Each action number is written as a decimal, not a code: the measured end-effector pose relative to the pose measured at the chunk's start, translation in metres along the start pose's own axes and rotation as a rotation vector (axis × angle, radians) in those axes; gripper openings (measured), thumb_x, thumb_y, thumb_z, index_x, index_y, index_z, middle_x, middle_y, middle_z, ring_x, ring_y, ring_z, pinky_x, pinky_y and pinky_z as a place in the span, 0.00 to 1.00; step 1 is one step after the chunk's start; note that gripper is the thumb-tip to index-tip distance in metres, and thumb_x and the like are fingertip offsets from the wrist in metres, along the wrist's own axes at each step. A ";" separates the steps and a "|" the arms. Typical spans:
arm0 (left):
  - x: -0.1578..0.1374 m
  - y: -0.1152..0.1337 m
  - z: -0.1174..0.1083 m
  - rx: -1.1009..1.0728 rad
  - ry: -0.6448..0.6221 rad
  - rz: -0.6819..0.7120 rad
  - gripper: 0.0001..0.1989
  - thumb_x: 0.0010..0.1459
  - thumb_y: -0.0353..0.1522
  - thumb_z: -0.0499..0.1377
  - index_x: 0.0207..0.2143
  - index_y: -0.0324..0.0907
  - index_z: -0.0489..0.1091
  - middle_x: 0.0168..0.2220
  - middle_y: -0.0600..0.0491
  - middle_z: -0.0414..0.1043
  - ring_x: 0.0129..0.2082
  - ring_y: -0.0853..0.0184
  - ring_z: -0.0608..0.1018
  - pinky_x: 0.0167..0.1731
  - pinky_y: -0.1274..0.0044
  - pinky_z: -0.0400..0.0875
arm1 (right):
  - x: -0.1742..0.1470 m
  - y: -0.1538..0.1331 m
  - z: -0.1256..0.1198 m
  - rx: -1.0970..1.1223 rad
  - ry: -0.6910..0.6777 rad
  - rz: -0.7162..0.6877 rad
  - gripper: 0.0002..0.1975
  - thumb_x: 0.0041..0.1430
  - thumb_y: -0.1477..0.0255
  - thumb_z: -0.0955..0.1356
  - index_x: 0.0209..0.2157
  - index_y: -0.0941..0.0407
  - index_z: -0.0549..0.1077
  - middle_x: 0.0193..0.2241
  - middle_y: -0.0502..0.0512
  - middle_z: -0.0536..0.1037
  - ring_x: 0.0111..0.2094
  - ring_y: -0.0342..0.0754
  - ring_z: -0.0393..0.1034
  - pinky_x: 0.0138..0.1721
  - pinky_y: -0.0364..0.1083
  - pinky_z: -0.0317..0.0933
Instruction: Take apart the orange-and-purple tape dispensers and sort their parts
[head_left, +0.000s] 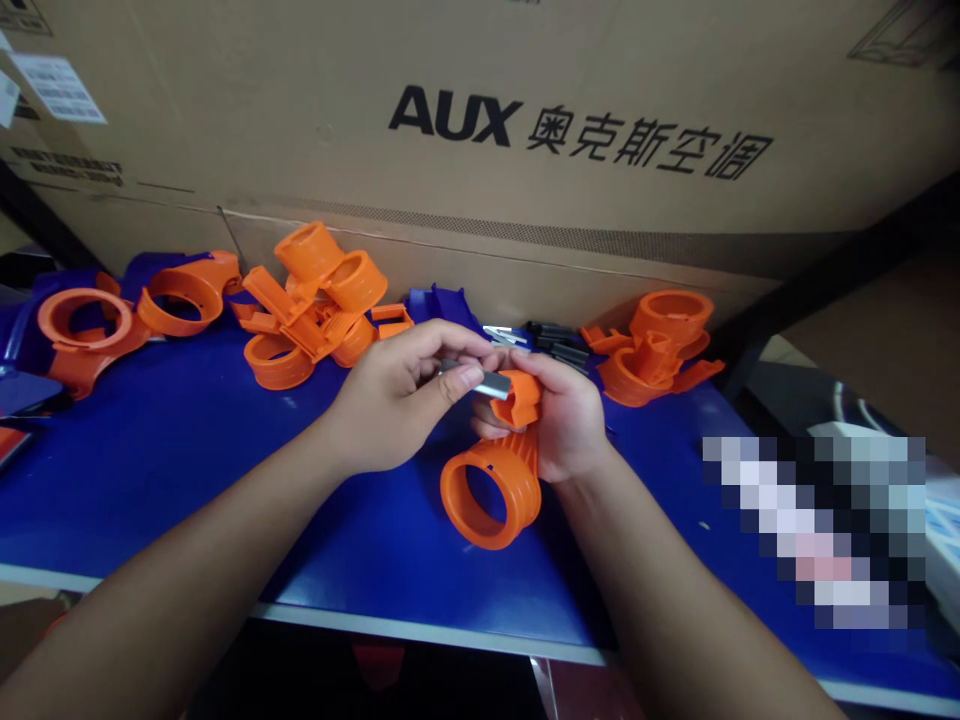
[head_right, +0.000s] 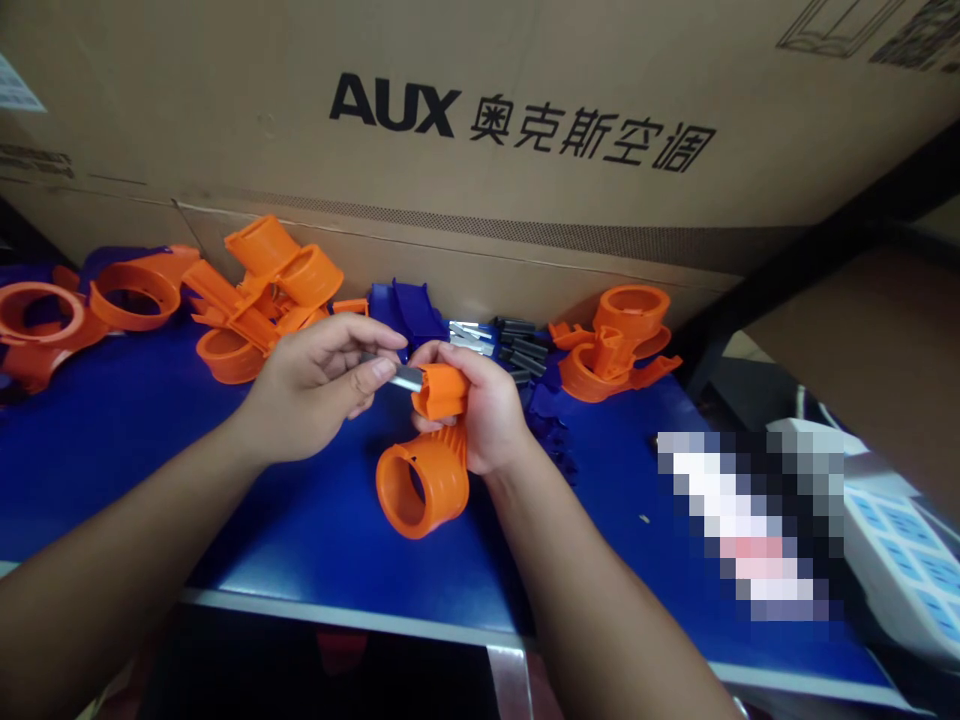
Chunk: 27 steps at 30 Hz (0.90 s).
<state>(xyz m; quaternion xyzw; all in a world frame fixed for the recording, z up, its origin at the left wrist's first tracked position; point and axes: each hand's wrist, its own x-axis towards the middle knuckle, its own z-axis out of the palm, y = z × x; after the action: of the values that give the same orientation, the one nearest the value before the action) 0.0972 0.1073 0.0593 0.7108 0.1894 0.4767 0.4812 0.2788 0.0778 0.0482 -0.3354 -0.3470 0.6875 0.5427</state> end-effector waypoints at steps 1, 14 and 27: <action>0.000 0.002 0.000 -0.029 0.011 -0.027 0.07 0.64 0.34 0.62 0.43 0.42 0.74 0.34 0.53 0.77 0.24 0.74 0.76 0.23 0.81 0.70 | 0.000 0.000 0.000 0.003 0.003 -0.001 0.12 0.58 0.61 0.67 0.31 0.57 0.73 0.18 0.47 0.65 0.15 0.40 0.52 0.17 0.42 0.55; 0.002 -0.002 0.004 -0.256 0.148 -0.223 0.12 0.58 0.35 0.68 0.40 0.42 0.70 0.20 0.62 0.69 0.16 0.74 0.72 0.16 0.81 0.71 | -0.004 -0.005 0.004 -0.097 0.073 -0.171 0.12 0.57 0.62 0.68 0.29 0.56 0.74 0.19 0.49 0.67 0.18 0.42 0.57 0.18 0.42 0.54; -0.003 0.004 0.016 -0.140 0.231 -0.288 0.10 0.62 0.39 0.64 0.35 0.43 0.69 0.17 0.63 0.66 0.12 0.75 0.69 0.13 0.83 0.64 | -0.007 -0.004 0.010 -0.295 0.171 -0.292 0.12 0.58 0.62 0.67 0.28 0.54 0.76 0.22 0.52 0.69 0.22 0.46 0.61 0.22 0.45 0.57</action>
<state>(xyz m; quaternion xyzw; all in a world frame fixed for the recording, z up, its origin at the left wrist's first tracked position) 0.1084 0.0955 0.0596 0.5818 0.3092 0.4933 0.5679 0.2740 0.0708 0.0570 -0.4142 -0.4415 0.5126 0.6089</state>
